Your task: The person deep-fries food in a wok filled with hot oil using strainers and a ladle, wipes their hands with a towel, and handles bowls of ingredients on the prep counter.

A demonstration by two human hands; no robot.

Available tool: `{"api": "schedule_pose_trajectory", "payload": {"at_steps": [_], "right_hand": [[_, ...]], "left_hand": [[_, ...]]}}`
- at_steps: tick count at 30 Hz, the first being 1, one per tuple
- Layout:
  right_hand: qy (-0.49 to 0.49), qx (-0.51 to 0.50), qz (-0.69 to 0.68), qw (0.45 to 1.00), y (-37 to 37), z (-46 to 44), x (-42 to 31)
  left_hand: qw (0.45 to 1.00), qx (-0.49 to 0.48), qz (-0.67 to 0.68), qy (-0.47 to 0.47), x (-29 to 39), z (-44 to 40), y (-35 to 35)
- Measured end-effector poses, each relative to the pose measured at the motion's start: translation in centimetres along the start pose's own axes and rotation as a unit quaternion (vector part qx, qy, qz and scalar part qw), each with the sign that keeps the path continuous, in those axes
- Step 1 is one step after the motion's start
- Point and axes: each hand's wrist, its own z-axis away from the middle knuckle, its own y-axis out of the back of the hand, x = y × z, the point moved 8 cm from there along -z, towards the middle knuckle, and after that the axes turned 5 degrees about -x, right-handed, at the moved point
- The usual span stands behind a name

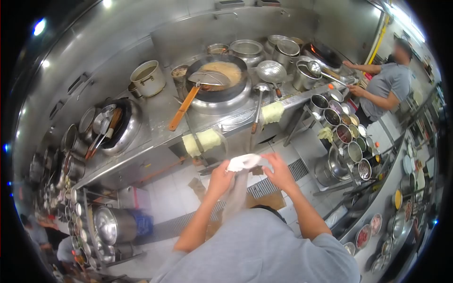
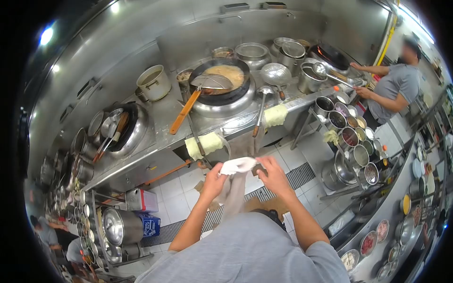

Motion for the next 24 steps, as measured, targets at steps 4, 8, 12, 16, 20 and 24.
{"api": "schedule_pose_trajectory", "payload": {"at_steps": [4,8,12,16,20,24], "right_hand": [[-0.215,-0.26,-0.368,0.866,-12.3,4.2,10.1],[-0.227,-0.136,-0.639,0.722,-15.5,3.0,8.3],[-0.188,-0.075,-0.664,0.72,-15.2,-0.2,6.3],[-0.151,-0.07,-0.651,0.74,-16.0,0.6,3.2],[-0.128,-0.067,-0.635,0.759,-15.9,1.5,2.0],[-0.086,-0.061,-0.558,0.823,-11.3,1.1,3.2]], "left_hand": [[0.962,-0.067,0.265,-0.005,8.7,3.6,-1.1],[0.891,-0.207,0.399,-0.062,11.7,5.2,-5.7],[0.87,-0.039,0.49,-0.042,9.2,2.8,-4.5],[0.927,0.244,0.11,-0.263,14.6,3.5,1.1],[0.796,0.342,-0.253,-0.43,19.9,5.3,1.8],[0.88,0.254,-0.173,-0.363,17.9,4.5,1.5]]}}
